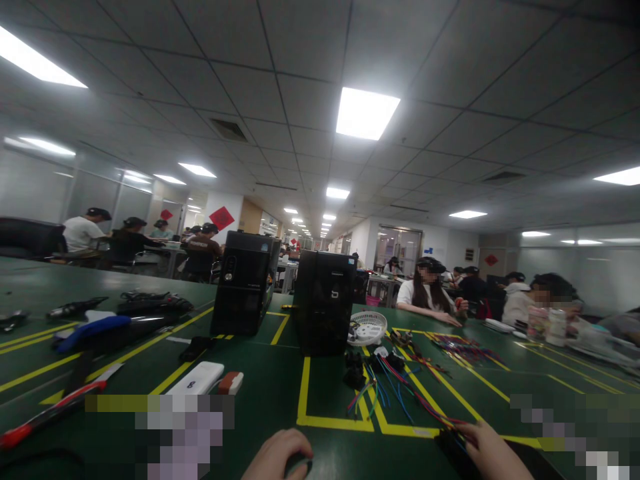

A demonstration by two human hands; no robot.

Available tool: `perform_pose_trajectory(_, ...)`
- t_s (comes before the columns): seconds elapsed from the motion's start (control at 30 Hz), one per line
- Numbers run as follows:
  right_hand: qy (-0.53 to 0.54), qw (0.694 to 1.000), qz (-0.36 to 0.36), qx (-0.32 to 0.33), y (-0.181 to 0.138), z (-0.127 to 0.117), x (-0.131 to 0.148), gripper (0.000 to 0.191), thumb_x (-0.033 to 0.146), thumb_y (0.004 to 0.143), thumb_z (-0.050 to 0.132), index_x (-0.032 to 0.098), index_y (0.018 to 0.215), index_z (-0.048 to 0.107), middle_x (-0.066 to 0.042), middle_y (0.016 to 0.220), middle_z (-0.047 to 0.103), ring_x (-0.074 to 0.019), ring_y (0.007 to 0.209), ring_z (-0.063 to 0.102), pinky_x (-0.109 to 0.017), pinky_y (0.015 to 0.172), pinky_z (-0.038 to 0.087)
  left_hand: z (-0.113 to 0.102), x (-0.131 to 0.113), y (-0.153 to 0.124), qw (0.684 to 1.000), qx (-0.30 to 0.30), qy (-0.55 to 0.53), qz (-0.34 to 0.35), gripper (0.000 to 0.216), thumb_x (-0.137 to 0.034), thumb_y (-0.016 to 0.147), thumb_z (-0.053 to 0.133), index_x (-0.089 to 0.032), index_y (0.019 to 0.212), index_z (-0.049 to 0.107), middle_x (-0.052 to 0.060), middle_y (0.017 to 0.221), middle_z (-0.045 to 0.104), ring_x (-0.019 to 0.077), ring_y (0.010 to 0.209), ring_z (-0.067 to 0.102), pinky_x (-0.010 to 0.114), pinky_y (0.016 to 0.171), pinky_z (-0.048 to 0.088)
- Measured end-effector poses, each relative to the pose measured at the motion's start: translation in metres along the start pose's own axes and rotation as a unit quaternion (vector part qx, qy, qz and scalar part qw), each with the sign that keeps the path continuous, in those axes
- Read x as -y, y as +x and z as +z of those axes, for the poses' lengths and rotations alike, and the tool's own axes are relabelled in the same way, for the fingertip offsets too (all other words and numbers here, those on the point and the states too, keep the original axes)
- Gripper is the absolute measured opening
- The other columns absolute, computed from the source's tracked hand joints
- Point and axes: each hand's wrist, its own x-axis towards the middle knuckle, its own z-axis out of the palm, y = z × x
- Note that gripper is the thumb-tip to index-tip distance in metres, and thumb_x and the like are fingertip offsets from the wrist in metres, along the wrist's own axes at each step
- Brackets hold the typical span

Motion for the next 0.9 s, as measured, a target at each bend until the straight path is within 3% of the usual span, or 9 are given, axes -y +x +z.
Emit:
perform_pose_trajectory(0.17, 0.005, 1.0, -0.003, 0.001, 0.001, 0.003, 0.003, 0.042, 0.005, 0.079, 0.037, 0.02, 0.093, 0.074, -0.01, 0.089, 0.069, -0.0192, 0.087, 0.065, -0.024, 0.078, 0.043, -0.003, -0.008, -0.001, 1.0, 0.001, 0.001, -0.008, 0.028, -0.007, 0.074, 0.055, -0.02, 0.096, 0.066, 0.001, 0.103, 0.067, 0.0188, 0.098, 0.058, 0.026, 0.089, 0.041)
perform_pose_trajectory(0.3, -0.001, 1.0, -0.004, 0.025, -0.007, -0.002, 0.021, 0.045, 0.002, 0.075, 0.039, 0.021, 0.096, 0.073, -0.009, 0.097, 0.069, -0.0199, 0.093, 0.064, -0.025, 0.081, 0.043, -0.004, -0.009, -0.001, 1.0, 0.004, 0.002, -0.014, 0.027, -0.008, 0.074, 0.055, -0.02, 0.096, 0.065, 0.001, 0.104, 0.066, 0.0191, 0.099, 0.057, 0.027, 0.089, 0.041)
perform_pose_trajectory(0.4, 0.025, 0.997, -0.059, 0.053, -0.017, -0.001, 0.051, 0.049, -0.002, 0.072, 0.038, 0.022, 0.098, 0.072, -0.008, 0.103, 0.067, -0.0182, 0.099, 0.061, -0.023, 0.086, 0.04, -0.005, -0.009, -0.002, 1.0, 0.006, -0.002, -0.013, 0.026, -0.009, 0.074, 0.054, -0.021, 0.095, 0.065, 0.001, 0.103, 0.066, 0.0192, 0.098, 0.057, 0.027, 0.088, 0.042)
perform_pose_trajectory(0.5, 0.071, 0.984, -0.155, 0.051, -0.027, 0.01, 0.094, 0.041, 0.003, 0.077, 0.037, 0.02, 0.088, 0.073, -0.007, 0.089, 0.066, -0.0171, 0.085, 0.063, -0.022, 0.074, 0.043, -0.008, -0.009, -0.003, 1.0, 0.013, -0.009, -0.022, 0.027, -0.013, 0.074, 0.057, -0.022, 0.099, 0.065, 0.002, 0.106, 0.066, 0.0211, 0.1, 0.057, 0.029, 0.09, 0.042)
perform_pose_trajectory(0.7, 0.083, 0.947, -0.302, 0.071, -0.042, 0.052, 0.175, 0.031, 0.009, 0.078, 0.047, 0.025, 0.093, 0.069, -0.003, 0.094, 0.064, -0.0151, 0.087, 0.06, -0.02, 0.073, 0.04, -0.002, -0.008, 0.002, 0.995, 0.074, -0.063, 0.018, 0.066, -0.038, 0.074, 0.072, -0.03, 0.134, 0.045, 0.004, 0.138, 0.049, 0.0277, 0.122, 0.044, 0.036, 0.105, 0.032)
perform_pose_trajectory(0.77, 0.062, 0.949, -0.303, 0.06, -0.044, 0.065, 0.188, 0.021, 0.016, 0.081, 0.051, 0.025, 0.091, 0.067, -0.002, 0.092, 0.064, -0.0152, 0.086, 0.058, -0.021, 0.07, 0.039, 0.004, -0.008, 0.005, 0.994, 0.085, -0.062, 0.016, 0.059, -0.042, 0.078, 0.067, -0.03, 0.133, 0.048, 0.004, 0.135, 0.052, 0.0282, 0.12, 0.047, 0.037, 0.104, 0.032)
perform_pose_trajectory(0.9, 0.038, 0.958, -0.281, 0.033, -0.044, 0.077, 0.191, 0.008, 0.023, 0.084, 0.053, 0.023, 0.084, 0.062, -0.001, 0.088, 0.062, -0.0149, 0.082, 0.058, -0.022, 0.065, 0.036, 0.009, -0.012, 0.007, 0.992, 0.104, -0.061, 0.033, 0.029, -0.045, 0.085, 0.058, -0.033, 0.11, 0.066, -0.001, 0.109, 0.068, 0.0248, 0.1, 0.059, 0.032, 0.092, 0.041)
